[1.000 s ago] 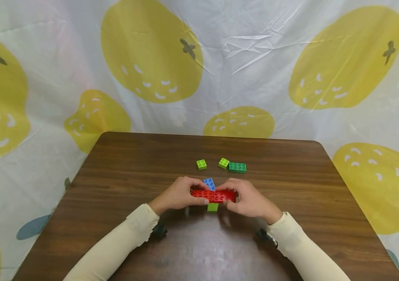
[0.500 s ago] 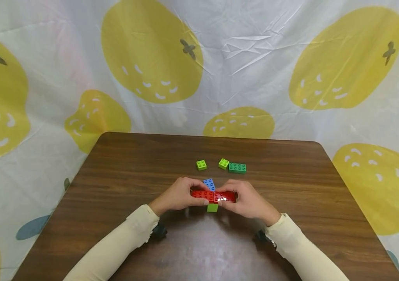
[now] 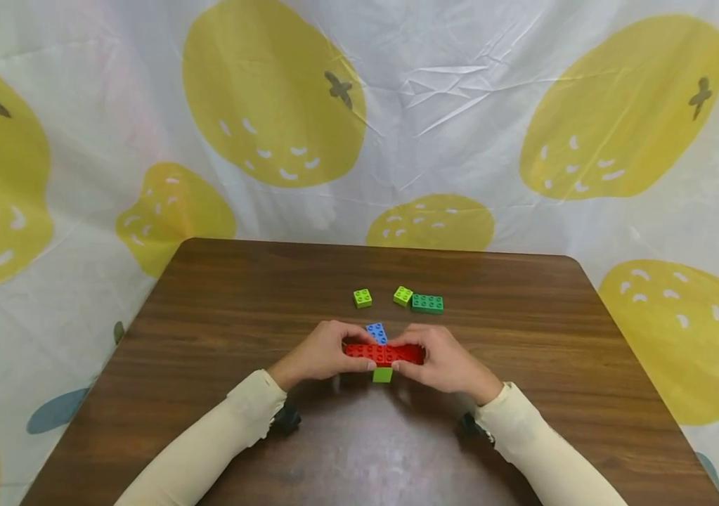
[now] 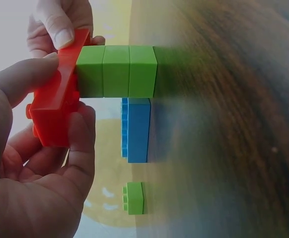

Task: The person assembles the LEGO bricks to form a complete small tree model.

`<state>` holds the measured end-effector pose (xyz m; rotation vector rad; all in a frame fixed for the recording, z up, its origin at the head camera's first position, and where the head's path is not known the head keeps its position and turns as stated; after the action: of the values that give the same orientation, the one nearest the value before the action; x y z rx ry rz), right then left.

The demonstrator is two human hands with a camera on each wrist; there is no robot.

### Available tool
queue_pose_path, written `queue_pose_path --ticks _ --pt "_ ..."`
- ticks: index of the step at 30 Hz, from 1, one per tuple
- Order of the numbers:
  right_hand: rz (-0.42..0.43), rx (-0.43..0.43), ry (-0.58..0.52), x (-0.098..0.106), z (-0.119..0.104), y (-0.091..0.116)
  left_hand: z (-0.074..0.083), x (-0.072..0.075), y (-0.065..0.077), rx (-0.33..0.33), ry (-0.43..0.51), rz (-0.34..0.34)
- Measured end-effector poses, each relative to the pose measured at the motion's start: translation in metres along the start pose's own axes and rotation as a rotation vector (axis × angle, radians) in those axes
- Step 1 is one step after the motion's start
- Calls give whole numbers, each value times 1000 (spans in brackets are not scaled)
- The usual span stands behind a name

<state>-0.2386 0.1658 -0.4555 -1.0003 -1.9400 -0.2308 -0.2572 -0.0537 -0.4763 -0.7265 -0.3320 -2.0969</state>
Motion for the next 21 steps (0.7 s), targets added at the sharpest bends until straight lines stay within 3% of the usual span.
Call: queue_pose_path --ticks 10,21 --pt "-25 -4 8 1 2 0 -6 4 -9 -48 10 -35" --pt "-48 -24 35 3 2 -2 -20 16 -33 -1 97 9"
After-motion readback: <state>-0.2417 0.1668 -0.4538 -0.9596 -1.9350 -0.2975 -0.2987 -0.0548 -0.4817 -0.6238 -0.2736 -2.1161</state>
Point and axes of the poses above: each hand's wrist, its own y-axis away from the middle knuckle, its own x-axis out of the back of the hand, z = x × y, the point moved 4 cm from there along -y, towards the middle knuckle, and after that the axes turned 2 degrees about -z, right-handed, at the moved point
